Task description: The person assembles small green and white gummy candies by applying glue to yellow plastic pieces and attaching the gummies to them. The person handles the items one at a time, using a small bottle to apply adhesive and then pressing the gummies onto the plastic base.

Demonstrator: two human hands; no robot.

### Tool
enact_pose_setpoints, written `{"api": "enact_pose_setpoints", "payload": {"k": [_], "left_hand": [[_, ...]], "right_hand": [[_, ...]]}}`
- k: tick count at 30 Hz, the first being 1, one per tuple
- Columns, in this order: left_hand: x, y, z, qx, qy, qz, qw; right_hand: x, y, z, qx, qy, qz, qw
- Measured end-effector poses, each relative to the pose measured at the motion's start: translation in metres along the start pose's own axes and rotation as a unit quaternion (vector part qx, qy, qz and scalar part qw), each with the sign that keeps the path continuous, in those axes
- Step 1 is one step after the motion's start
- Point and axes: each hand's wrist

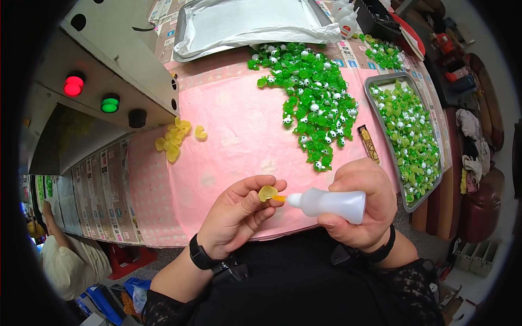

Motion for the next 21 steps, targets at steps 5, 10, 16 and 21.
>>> {"api": "enact_pose_setpoints", "payload": {"k": [5,10,16,21], "left_hand": [[0.000,0.000,0.000,-0.003,0.002,-0.001,1.000],[0.000,-0.001,-0.001,-0.001,0.003,-0.003,1.000],[0.000,0.000,0.001,-0.002,-0.005,0.002,1.000],[-0.001,0.000,0.001,-0.007,-0.010,0.009,1.000]], "right_hand": [[0.000,-0.002,0.001,-0.008,-0.004,-0.004,1.000],[-0.002,-0.003,0.000,-0.002,0.003,0.000,1.000],[-0.001,0.004,0.004,0.003,-0.023,-0.002,1.000],[0.000,0.008,0.005,0.014,-0.029,-0.009,0.999]]}}
Point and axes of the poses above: each hand's wrist, its own x-axis away from the middle knuckle, its own y-axis out of the back of the hand, z = x × y, and after that the axes turned 12 degrees about -x, right-handed
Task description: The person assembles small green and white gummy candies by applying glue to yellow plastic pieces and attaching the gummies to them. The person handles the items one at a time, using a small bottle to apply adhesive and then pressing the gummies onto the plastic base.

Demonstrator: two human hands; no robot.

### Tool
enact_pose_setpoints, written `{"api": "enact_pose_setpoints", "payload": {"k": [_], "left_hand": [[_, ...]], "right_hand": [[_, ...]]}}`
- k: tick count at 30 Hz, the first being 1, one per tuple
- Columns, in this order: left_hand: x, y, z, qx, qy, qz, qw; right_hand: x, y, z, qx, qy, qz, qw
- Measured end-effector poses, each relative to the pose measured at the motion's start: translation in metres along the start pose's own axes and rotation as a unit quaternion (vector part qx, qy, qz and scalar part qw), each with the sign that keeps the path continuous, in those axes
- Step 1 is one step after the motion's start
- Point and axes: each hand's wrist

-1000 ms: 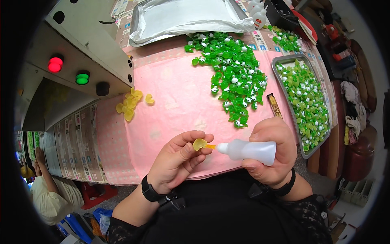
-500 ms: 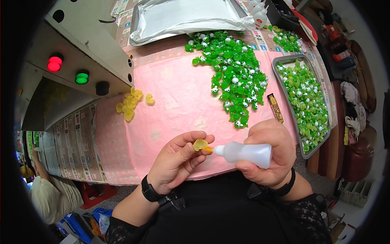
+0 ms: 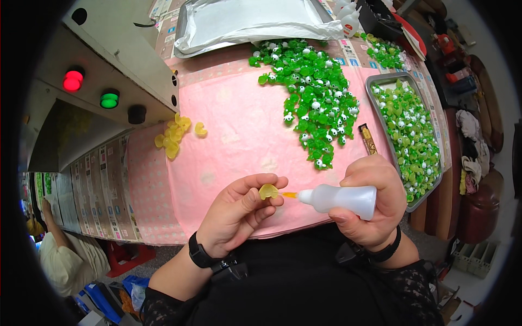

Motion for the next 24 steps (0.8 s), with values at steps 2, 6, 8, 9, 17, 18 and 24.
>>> {"api": "enact_pose_setpoints", "payload": {"k": [2,6,8,9,17,18,24], "left_hand": [[0.000,-0.001,-0.001,-0.004,-0.001,0.001,1.000],[0.001,-0.002,-0.001,-0.020,0.003,-0.006,1.000],[0.001,-0.005,-0.003,-0.029,0.007,-0.008,1.000],[0.001,-0.006,-0.004,-0.037,0.013,-0.015,0.999],[0.001,-0.011,-0.008,-0.038,0.049,-0.059,0.996],[0.001,-0.011,-0.008,-0.034,0.049,-0.058,0.996],[0.002,-0.011,-0.008,-0.029,0.057,-0.059,0.996]], "right_hand": [[0.000,0.000,0.000,0.002,0.001,0.000,1.000],[-0.001,0.001,0.000,0.005,0.004,0.009,1.000],[-0.001,0.001,-0.001,0.003,0.005,0.009,1.000],[-0.001,0.000,-0.002,-0.001,0.007,0.006,1.000],[-0.002,-0.006,-0.005,-0.048,-0.028,-0.007,0.998],[-0.002,-0.007,-0.005,-0.049,-0.028,-0.005,0.998],[0.002,-0.008,-0.009,-0.076,-0.057,-0.018,0.995]]}}
Point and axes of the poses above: each hand's wrist, its own x-axis away from the middle knuckle, its own y-axis out of the back of the hand, z = x × y, and after that the axes turned 12 degrees about -x, right-handed
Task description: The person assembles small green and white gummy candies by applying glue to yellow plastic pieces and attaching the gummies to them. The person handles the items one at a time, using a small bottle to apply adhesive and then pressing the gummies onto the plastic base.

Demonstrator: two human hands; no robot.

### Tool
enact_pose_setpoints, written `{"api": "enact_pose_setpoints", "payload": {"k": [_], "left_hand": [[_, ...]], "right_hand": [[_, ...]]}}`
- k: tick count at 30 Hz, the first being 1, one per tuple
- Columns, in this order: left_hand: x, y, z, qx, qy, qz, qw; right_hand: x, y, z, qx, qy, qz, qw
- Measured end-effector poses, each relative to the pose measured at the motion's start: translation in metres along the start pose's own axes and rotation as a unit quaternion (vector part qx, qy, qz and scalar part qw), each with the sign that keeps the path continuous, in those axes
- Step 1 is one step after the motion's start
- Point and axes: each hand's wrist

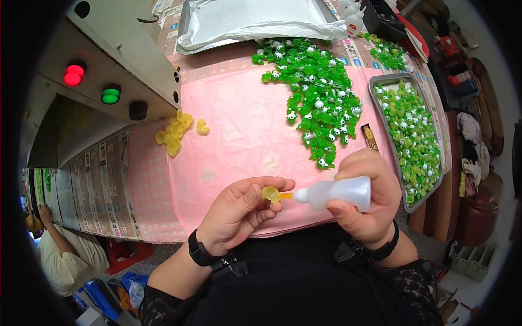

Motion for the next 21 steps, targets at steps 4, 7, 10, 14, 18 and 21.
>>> {"api": "enact_pose_setpoints", "payload": {"k": [4,7,10,14,18,21], "left_hand": [[0.000,0.001,0.000,-0.027,-0.022,0.019,0.999],[0.000,0.003,-0.001,-0.036,-0.042,0.020,0.998],[-0.001,0.007,-0.002,-0.031,-0.055,0.013,0.998],[-0.004,0.007,-0.006,-0.036,-0.071,-0.005,0.997],[-0.009,0.007,-0.008,-0.041,-0.084,-0.017,0.996],[-0.009,0.008,-0.008,-0.042,-0.081,-0.025,0.995]], "right_hand": [[0.006,0.008,-0.005,-0.068,-0.018,-0.033,0.997],[0.011,0.011,-0.009,-0.118,-0.031,-0.044,0.992],[0.019,0.011,-0.012,-0.086,-0.066,-0.027,0.994],[0.028,0.010,-0.025,0.001,-0.087,0.073,0.994],[0.030,-0.004,-0.029,0.020,-0.046,0.135,0.990],[0.027,-0.003,-0.030,0.007,-0.046,0.161,0.986]]}}
Point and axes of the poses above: each hand's wrist, its own x-axis away from the middle knuckle, its own y-axis out of the back of the hand, z = x × y, and after that the axes turned 12 degrees about -x, right-handed
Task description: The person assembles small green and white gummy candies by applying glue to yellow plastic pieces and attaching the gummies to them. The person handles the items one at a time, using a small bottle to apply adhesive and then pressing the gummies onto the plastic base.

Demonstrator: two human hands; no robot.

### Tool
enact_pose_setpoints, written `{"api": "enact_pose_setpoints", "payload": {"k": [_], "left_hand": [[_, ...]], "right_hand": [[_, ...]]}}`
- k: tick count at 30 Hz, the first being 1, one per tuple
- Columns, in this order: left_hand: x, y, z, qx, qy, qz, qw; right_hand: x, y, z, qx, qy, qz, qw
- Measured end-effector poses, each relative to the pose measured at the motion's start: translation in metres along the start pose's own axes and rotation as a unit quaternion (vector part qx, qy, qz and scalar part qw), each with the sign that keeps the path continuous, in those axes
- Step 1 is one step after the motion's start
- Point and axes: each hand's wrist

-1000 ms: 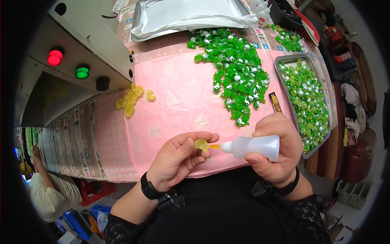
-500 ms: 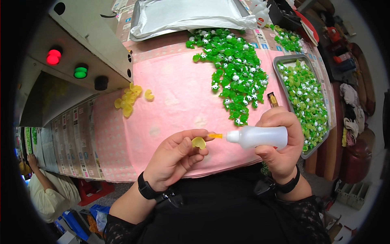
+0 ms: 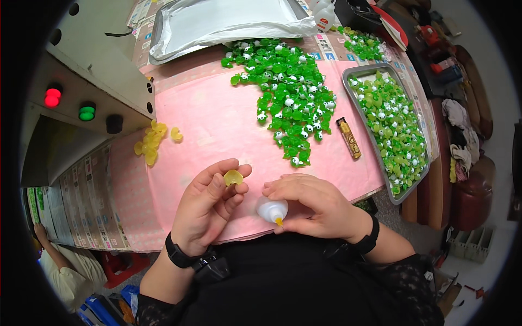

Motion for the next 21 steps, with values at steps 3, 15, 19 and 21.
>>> {"api": "enact_pose_setpoints", "payload": {"k": [3,15,19,21], "left_hand": [[0.006,0.001,-0.001,-0.002,-0.005,-0.014,1.000],[0.001,-0.005,-0.004,-0.012,0.003,-0.004,1.000],[0.000,-0.005,-0.004,-0.007,0.005,0.006,1.000],[0.001,-0.005,-0.004,-0.007,0.005,0.002,1.000]], "right_hand": [[-0.003,0.018,0.003,0.022,0.015,-0.017,1.000],[-0.011,0.039,-0.015,0.291,0.000,-0.064,0.955],[-0.013,0.041,-0.018,0.267,0.002,-0.073,0.961],[-0.014,0.041,-0.016,0.260,0.002,-0.073,0.963]]}}
Point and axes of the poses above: each hand's wrist, its own x-axis away from the middle knuckle, its own y-axis out of the back of the hand, z = x × y, and after that the axes turned 12 degrees about -x, right-handed
